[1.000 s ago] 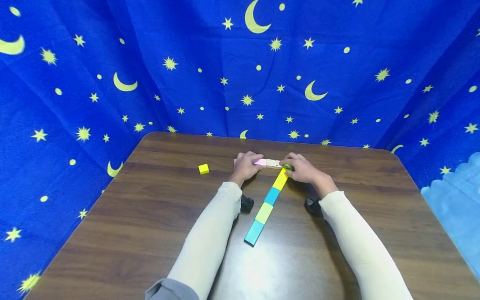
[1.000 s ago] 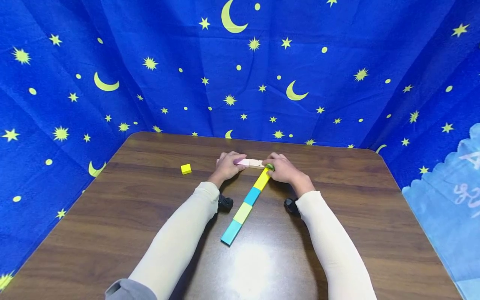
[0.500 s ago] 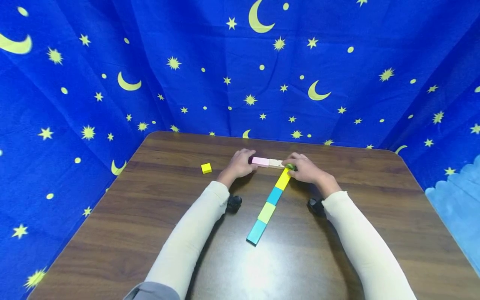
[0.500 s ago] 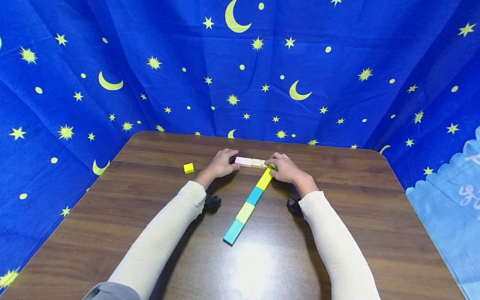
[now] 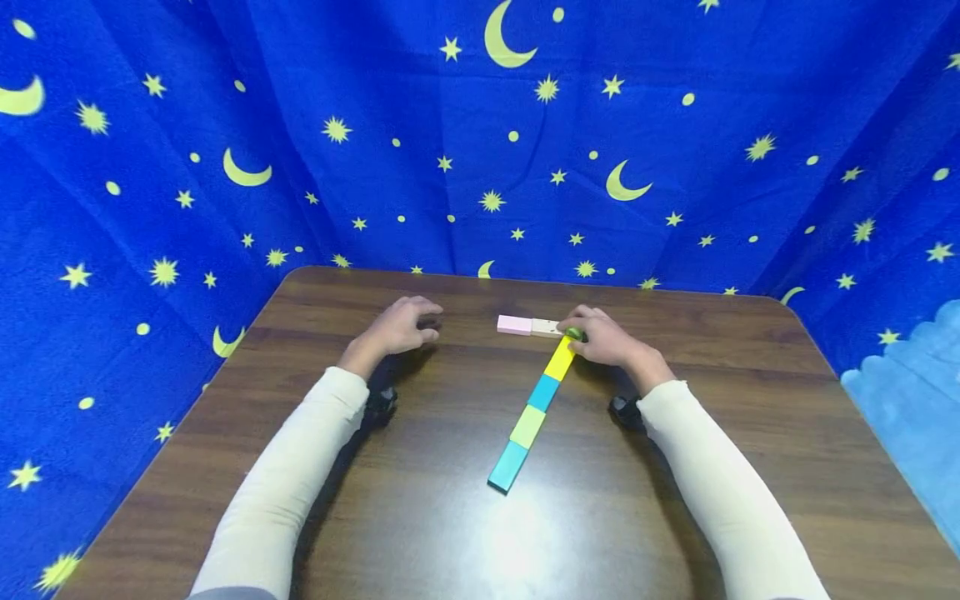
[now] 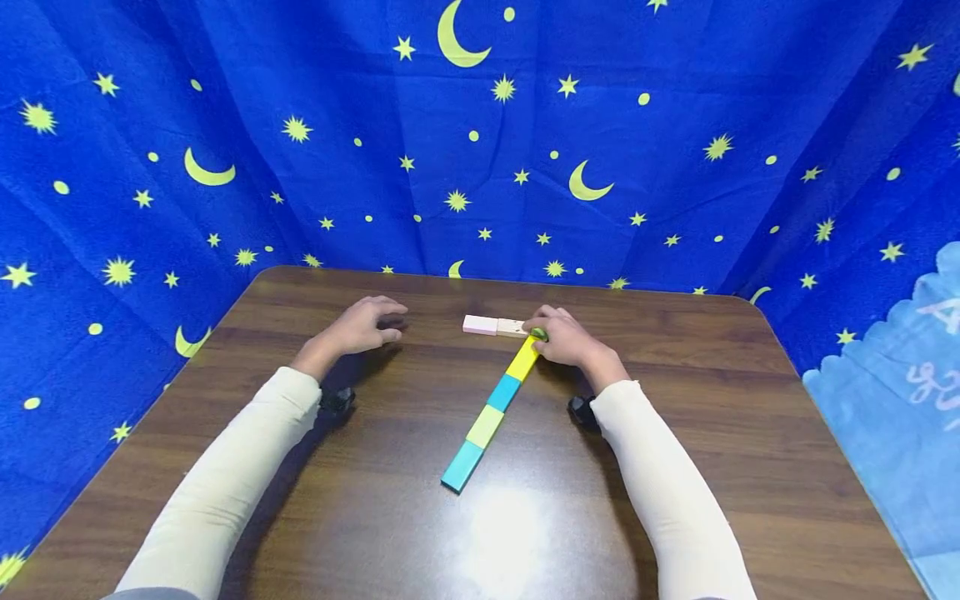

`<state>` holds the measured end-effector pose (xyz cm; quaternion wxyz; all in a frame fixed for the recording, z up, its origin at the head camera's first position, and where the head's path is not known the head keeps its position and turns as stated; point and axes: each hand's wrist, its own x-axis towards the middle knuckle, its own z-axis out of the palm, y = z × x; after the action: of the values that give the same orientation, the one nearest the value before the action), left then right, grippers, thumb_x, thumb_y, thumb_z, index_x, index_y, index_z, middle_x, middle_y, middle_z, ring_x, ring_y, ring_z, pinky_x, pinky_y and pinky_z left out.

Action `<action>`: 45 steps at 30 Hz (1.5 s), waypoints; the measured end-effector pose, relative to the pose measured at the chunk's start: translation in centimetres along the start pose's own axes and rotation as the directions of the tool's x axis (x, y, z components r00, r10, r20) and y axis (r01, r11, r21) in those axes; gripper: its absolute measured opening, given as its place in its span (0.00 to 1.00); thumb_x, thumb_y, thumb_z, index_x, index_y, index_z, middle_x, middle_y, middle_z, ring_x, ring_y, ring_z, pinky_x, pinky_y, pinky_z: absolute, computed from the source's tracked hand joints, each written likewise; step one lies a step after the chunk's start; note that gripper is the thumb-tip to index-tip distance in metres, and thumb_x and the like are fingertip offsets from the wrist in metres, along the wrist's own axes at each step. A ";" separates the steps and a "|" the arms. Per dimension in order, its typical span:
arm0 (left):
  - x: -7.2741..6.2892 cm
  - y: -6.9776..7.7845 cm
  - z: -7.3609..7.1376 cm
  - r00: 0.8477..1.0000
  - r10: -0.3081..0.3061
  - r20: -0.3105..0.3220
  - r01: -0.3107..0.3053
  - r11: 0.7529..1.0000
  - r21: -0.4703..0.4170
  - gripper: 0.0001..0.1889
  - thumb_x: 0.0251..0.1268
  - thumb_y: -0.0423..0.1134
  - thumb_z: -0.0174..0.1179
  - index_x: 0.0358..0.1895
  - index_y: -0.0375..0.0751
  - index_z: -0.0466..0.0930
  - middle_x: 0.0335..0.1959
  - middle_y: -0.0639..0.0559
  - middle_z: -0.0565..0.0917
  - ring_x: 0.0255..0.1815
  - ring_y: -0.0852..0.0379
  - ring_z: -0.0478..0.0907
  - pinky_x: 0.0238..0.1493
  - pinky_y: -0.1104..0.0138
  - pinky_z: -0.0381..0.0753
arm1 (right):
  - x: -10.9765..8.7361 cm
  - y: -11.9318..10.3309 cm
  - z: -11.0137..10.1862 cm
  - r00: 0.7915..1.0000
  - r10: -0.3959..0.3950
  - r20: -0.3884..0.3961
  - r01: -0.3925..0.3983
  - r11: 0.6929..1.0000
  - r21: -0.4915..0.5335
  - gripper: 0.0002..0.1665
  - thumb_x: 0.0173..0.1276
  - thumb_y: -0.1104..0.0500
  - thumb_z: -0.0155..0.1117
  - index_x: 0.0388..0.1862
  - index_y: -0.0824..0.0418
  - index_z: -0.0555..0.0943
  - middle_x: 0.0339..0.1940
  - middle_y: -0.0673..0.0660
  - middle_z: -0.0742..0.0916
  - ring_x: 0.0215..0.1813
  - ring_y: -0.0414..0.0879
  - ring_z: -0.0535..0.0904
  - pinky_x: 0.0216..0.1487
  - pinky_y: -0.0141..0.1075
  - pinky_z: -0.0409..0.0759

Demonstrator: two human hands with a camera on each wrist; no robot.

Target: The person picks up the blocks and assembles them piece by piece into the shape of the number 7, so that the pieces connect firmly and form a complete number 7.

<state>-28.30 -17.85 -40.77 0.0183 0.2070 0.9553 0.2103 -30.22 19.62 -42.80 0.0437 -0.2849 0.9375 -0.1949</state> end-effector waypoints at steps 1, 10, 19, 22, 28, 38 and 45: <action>-0.6 -0.7 -0.3 1.000 -0.013 0.008 0.013 1.000 -0.015 0.25 0.65 0.37 0.63 0.65 0.32 0.75 0.66 0.33 0.76 0.70 0.35 0.69 0.73 0.46 0.66 | 0.0 0.0 0.1 1.000 -0.004 0.003 0.004 1.000 0.002 0.22 0.68 0.62 0.62 0.61 0.62 0.80 0.59 0.64 0.79 0.58 0.59 0.73 0.60 0.55 0.74; -3.7 -4.2 -1.5 0.990 -0.104 0.098 0.115 0.987 -0.110 0.29 0.63 0.41 0.66 0.66 0.31 0.73 0.60 0.33 0.78 0.59 0.37 0.78 0.61 0.47 0.77 | -0.3 -0.2 -0.1 1.000 -0.011 -0.006 0.011 1.000 0.008 0.22 0.68 0.63 0.61 0.61 0.63 0.80 0.58 0.64 0.79 0.56 0.59 0.73 0.58 0.55 0.74; -3.3 -4.7 -0.8 0.990 -0.114 0.083 0.123 0.987 -0.106 0.28 0.62 0.40 0.68 0.64 0.34 0.76 0.55 0.36 0.80 0.56 0.40 0.79 0.59 0.50 0.79 | -0.1 -0.5 -0.4 1.000 -0.001 0.012 0.001 1.000 0.004 0.22 0.69 0.62 0.61 0.61 0.62 0.80 0.60 0.64 0.79 0.57 0.59 0.72 0.60 0.56 0.74; -3.0 -4.9 -0.6 0.990 -0.124 0.068 0.131 0.986 -0.108 0.23 0.62 0.38 0.67 0.60 0.34 0.79 0.52 0.38 0.81 0.53 0.42 0.80 0.55 0.53 0.81 | -0.2 -0.5 -0.5 1.000 0.007 0.015 -0.007 1.000 0.009 0.22 0.69 0.62 0.61 0.62 0.62 0.80 0.60 0.64 0.79 0.57 0.58 0.72 0.60 0.56 0.74; -2.9 -5.0 -0.2 0.992 -0.122 0.037 0.126 0.985 -0.116 0.19 0.60 0.35 0.68 0.55 0.35 0.82 0.49 0.38 0.83 0.50 0.43 0.82 0.50 0.56 0.81 | -0.1 -0.5 -0.4 1.000 0.007 0.014 -0.008 1.000 0.013 0.22 0.69 0.63 0.61 0.62 0.62 0.80 0.60 0.64 0.79 0.58 0.58 0.72 0.61 0.56 0.73; -2.8 -4.6 0.1 0.995 -0.094 0.018 0.095 0.990 -0.107 0.19 0.59 0.34 0.67 0.54 0.34 0.83 0.48 0.38 0.83 0.50 0.41 0.81 0.55 0.52 0.80 | -0.1 -0.4 -0.3 1.000 -0.009 0.002 0.009 1.000 -0.001 0.22 0.68 0.62 0.61 0.61 0.63 0.80 0.59 0.65 0.79 0.58 0.59 0.73 0.61 0.56 0.74; -2.4 -4.3 0.5 0.995 -0.098 -0.022 0.096 0.993 -0.068 0.17 0.60 0.33 0.66 0.53 0.35 0.83 0.46 0.40 0.83 0.48 0.44 0.81 0.53 0.52 0.79 | -0.1 -0.3 -0.2 1.000 -0.018 -0.009 0.018 1.000 -0.002 0.22 0.68 0.62 0.61 0.60 0.63 0.80 0.58 0.65 0.80 0.57 0.59 0.73 0.60 0.55 0.74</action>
<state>-27.70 -22.20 -43.09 0.0234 0.1569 0.9569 0.2435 -30.05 19.51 -42.51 0.0377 -0.2924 0.9353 -0.1958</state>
